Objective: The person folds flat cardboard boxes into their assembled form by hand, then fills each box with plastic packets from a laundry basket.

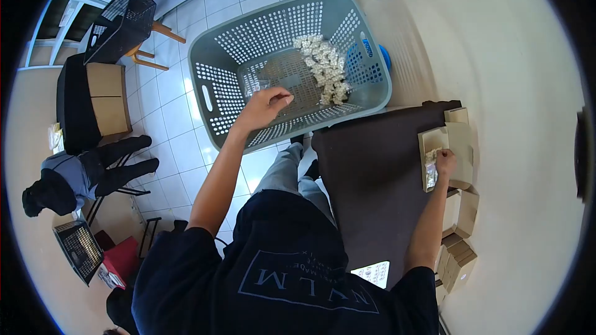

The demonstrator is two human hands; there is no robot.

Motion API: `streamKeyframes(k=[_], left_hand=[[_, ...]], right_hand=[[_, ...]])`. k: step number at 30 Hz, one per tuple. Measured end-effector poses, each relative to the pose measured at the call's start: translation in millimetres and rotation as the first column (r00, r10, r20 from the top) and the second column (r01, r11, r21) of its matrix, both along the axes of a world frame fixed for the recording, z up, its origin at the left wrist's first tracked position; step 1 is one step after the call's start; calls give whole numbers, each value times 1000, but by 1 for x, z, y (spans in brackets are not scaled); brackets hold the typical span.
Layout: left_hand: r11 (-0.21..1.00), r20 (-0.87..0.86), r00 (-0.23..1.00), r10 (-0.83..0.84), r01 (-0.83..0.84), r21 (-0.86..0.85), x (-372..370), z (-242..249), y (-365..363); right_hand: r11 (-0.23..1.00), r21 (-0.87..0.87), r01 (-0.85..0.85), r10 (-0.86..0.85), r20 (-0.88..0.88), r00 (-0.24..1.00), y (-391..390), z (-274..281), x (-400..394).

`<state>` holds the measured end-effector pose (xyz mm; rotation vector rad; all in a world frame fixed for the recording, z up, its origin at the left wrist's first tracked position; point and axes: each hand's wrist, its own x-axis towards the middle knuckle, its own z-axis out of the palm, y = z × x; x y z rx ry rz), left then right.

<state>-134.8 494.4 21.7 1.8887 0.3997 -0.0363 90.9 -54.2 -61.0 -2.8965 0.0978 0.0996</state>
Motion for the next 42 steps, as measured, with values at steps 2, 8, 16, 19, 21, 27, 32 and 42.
streamKeyframes(k=[2, 8, 16, 19, 21, 27, 32, 42], left_hand=[[999, -81, 996, -47, 48, 11, 23, -17, 17], [991, -282, 951, -129, 136, 6, 86, -120, 42], [921, -420, 851, -315, 380, 81, 128, -260, -14], [927, -435, 848, -304, 368, 69, 147, -272, -44], [947, -498, 818, -287, 322, -18, 166, -276, -56], [930, -646, 749, -145, 327, 170, 208, -272, -95], [858, -641, 756, -133, 412, 307, 216, -298, -109], [971, -350, 924, -154, 207, 120, 182, -235, -72]], right_hand=[[998, -57, -4, 1, -45, 999, 5, 5, 1], [990, 39, 134, -137, 80, 987, 18, 30, -20], [753, 522, 400, -283, -292, 914, 61, 68, -154], [650, 551, 523, -368, -374, 851, 99, 88, -212], [626, 512, 588, -404, -432, 806, 113, 98, -245], [511, 428, 746, -509, -548, 663, 122, 101, -297], [506, 401, 764, -522, -563, 641, 120, 108, -307], [563, 472, 678, -428, -536, 728, 123, 114, -286]])
